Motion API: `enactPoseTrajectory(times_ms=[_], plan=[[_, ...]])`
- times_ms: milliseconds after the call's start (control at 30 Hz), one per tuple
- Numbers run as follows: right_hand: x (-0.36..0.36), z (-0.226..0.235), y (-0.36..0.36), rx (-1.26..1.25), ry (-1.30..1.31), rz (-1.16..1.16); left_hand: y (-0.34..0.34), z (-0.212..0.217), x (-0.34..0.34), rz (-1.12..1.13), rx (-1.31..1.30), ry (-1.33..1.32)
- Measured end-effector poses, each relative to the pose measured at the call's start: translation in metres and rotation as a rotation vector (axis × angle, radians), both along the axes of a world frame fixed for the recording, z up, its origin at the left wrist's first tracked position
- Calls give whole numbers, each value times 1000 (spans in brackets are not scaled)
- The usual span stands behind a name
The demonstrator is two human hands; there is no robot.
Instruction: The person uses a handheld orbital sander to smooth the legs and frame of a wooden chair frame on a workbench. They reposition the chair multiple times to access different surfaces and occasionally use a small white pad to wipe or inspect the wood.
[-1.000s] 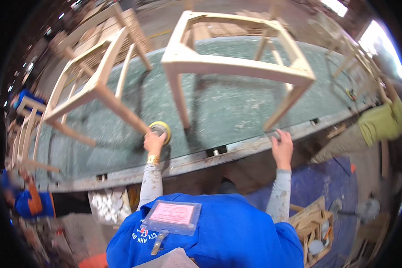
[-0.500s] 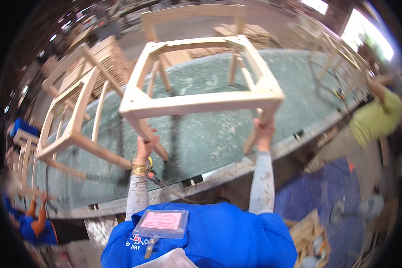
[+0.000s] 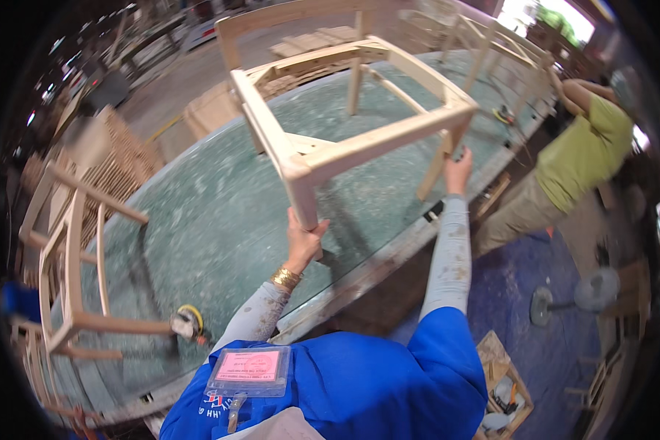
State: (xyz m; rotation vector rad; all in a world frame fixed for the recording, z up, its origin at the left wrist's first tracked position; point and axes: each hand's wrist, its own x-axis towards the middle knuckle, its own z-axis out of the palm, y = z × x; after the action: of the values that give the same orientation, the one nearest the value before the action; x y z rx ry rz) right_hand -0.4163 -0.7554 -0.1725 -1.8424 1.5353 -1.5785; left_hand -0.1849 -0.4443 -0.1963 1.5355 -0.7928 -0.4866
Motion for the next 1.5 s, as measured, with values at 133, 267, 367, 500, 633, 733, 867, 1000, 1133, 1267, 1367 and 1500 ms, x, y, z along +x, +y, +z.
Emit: enactPoseTrajectory(times_ms=[133, 267, 367, 500, 633, 733, 867, 1000, 1133, 1267, 1367, 1500], plan=[[-13, -15, 60, 206, -47, 272, -55, 1, -10, -123, 100, -125], [26, -88, 190, 862, 564, 1126, -4, -24, 38, -274, 184, -357], [74, -113, 269, 854, 760, 1302, 83, -30, 56, -185, 299, -249], [139, -128, 340, 633, 688, 1601, 214, -43, 41, 62, 534, -329], [236, -100, 402, 377, 516, 1747, 342, -44, 4, 372, 724, -336], [310, -88, 456, 262, 542, 1724, 412, -42, -10, 621, 754, -93], [344, -104, 499, 296, 791, 1488, 462, -47, 29, 720, 590, 63], [312, -118, 541, 250, 899, 1244, 445, -51, 131, 737, 329, -130], [323, -137, 560, 227, 872, 1130, 377, -37, 216, 574, -15, -46], [336, -140, 539, 276, 912, 1116, 342, -35, 227, 742, -187, 54], [326, -141, 504, 378, 978, 973, 366, -33, 218, 723, -128, 45], [303, -155, 440, 257, 875, 890, 405, -31, 185, 709, -186, 119]])
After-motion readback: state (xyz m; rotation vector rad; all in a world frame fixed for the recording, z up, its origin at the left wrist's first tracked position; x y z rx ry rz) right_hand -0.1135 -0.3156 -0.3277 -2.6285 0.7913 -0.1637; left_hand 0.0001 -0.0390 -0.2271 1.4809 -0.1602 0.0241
